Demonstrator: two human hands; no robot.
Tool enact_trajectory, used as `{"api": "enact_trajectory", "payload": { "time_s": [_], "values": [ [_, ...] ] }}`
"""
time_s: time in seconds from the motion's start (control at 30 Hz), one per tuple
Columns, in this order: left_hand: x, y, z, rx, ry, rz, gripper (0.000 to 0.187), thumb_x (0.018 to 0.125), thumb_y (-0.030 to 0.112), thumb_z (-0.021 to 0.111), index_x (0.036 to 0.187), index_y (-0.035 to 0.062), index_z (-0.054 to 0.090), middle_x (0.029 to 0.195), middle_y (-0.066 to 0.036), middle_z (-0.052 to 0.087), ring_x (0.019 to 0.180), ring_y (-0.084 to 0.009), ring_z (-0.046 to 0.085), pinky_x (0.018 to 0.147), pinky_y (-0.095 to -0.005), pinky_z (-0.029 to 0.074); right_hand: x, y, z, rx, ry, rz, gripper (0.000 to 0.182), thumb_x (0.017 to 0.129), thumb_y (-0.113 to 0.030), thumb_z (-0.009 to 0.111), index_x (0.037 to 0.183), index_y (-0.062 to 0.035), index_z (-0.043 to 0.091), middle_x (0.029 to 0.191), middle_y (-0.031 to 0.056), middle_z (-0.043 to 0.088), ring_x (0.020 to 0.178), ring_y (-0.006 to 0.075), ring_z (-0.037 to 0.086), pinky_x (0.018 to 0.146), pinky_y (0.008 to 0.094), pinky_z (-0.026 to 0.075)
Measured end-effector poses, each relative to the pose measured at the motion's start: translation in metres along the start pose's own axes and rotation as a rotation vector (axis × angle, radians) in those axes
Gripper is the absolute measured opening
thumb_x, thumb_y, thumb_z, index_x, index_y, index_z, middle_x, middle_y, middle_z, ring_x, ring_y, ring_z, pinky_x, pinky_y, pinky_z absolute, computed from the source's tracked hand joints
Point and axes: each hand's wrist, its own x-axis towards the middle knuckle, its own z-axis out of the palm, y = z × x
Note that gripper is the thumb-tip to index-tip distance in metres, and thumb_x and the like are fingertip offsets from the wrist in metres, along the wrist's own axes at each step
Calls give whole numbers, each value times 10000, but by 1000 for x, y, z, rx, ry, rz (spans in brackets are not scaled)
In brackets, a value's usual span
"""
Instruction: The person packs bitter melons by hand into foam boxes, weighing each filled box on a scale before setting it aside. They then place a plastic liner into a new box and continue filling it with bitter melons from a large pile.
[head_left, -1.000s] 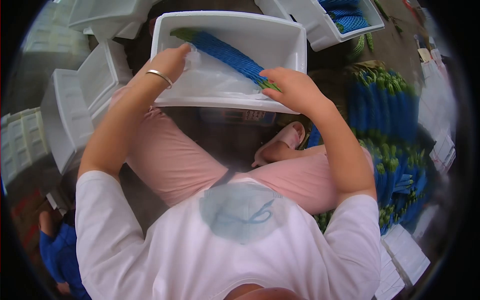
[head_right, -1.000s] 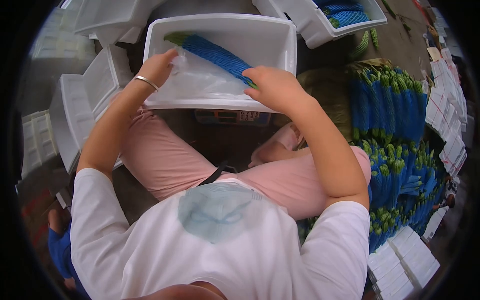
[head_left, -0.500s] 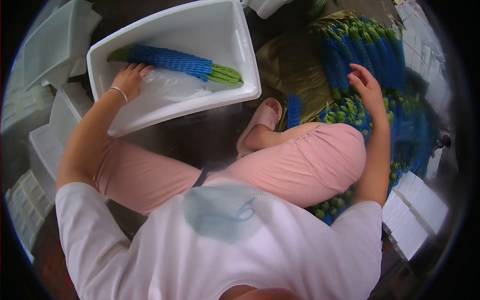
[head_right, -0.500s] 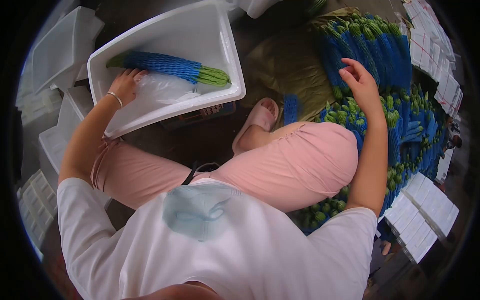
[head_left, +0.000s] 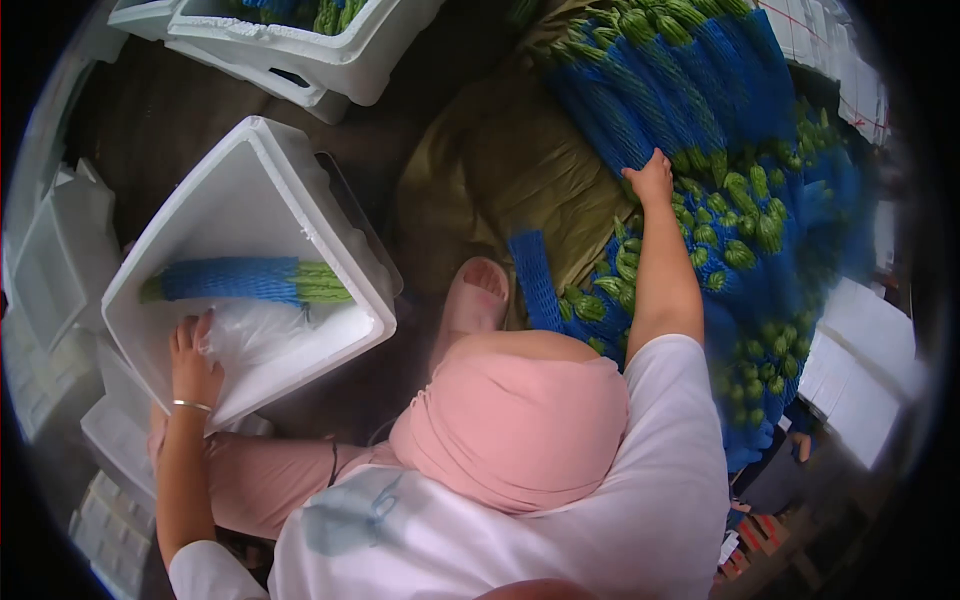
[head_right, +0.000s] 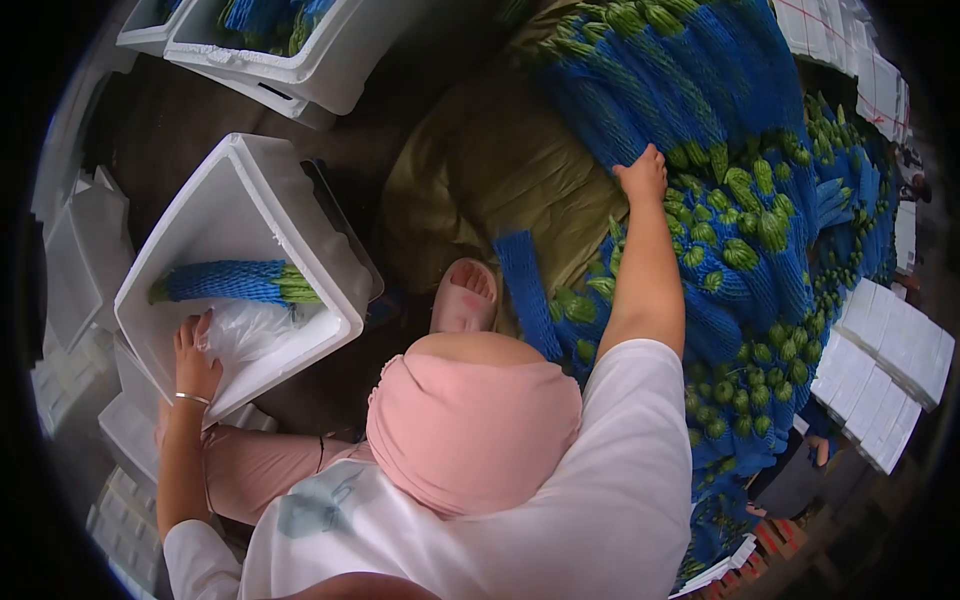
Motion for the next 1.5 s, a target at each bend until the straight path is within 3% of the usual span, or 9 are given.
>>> {"api": "enact_trajectory", "payload": {
  "time_s": [0.3,0.4,0.67,0.7,0.83,0.93,1.2,1.33,1.5],
  "values": [
    [23,97,-68,-193,539,105,487,705,-102,495,1176,17,528,1274,-193,469,1172,-343,482,984,-425,396,-18,21,26,208,-166,13,1046,582,-548,814,1398,-73,364,1370,182,429,1275,354,389,1070,444,322],
    [30,138,-83,-376,529,379,426,723,-96,488,1131,15,541,1237,-217,475,1129,-348,506,950,-438,424,-4,33,20,379,-351,-9,1148,534,-579,823,1438,-84,317,1456,178,352,1366,365,254,1097,467,274],
    [66,270,-101,-1013,303,880,325,657,-102,516,957,-5,595,961,-172,600,762,-260,611,678,-347,524,-15,2,-29,353,-764,-133,853,588,-366,797,1313,-60,468,1042,148,655,1049,303,590,966,375,414],
    [67,280,-98,-1012,299,881,325,657,-102,516,957,-5,595,961,-172,600,762,-260,611,678,-347,524,-18,4,-15,327,-753,-239,934,588,-396,789,1393,-112,411,1227,184,562,1118,309,538,985,364,415],
    [67,294,-84,-1149,49,770,299,731,-97,458,993,-11,573,996,-180,566,853,-262,612,770,-349,523,-49,2,29,113,-116,-242,1119,540,-507,829,1456,-132,306,1492,160,219,1320,347,312,1092,429,283],
    [68,293,-83,-1131,-15,754,276,753,-89,470,1001,-25,571,1014,-175,565,873,-250,612,787,-336,517,-45,-4,50,54,2,-223,1140,538,-580,814,1455,-131,307,1425,182,320,1300,362,340,1098,435,269],
    [80,315,-72,-1270,-152,588,250,858,-14,498,1106,-21,538,1059,-130,571,968,-201,579,851,-307,483,-9,-10,48,353,-384,-88,1170,525,-706,755,1440,-112,333,1388,193,369,1300,378,350,1071,454,319],
    [125,366,-67,-1702,-624,83,315,882,76,525,1194,37,510,1126,-58,562,995,-133,557,878,-284,453,-47,-35,42,191,-198,-213,1077,552,-655,772,1388,-85,403,1360,209,402,1272,375,395,1062,438,337],
    [184,408,0,-1477,-588,-327,551,836,238,613,1323,57,427,1199,-86,539,1117,-184,487,940,-351,406,-38,-25,61,221,-245,-363,782,620,-513,777,1207,-45,558,1189,164,560,1168,325,497,971,408,415]
  ]
}}
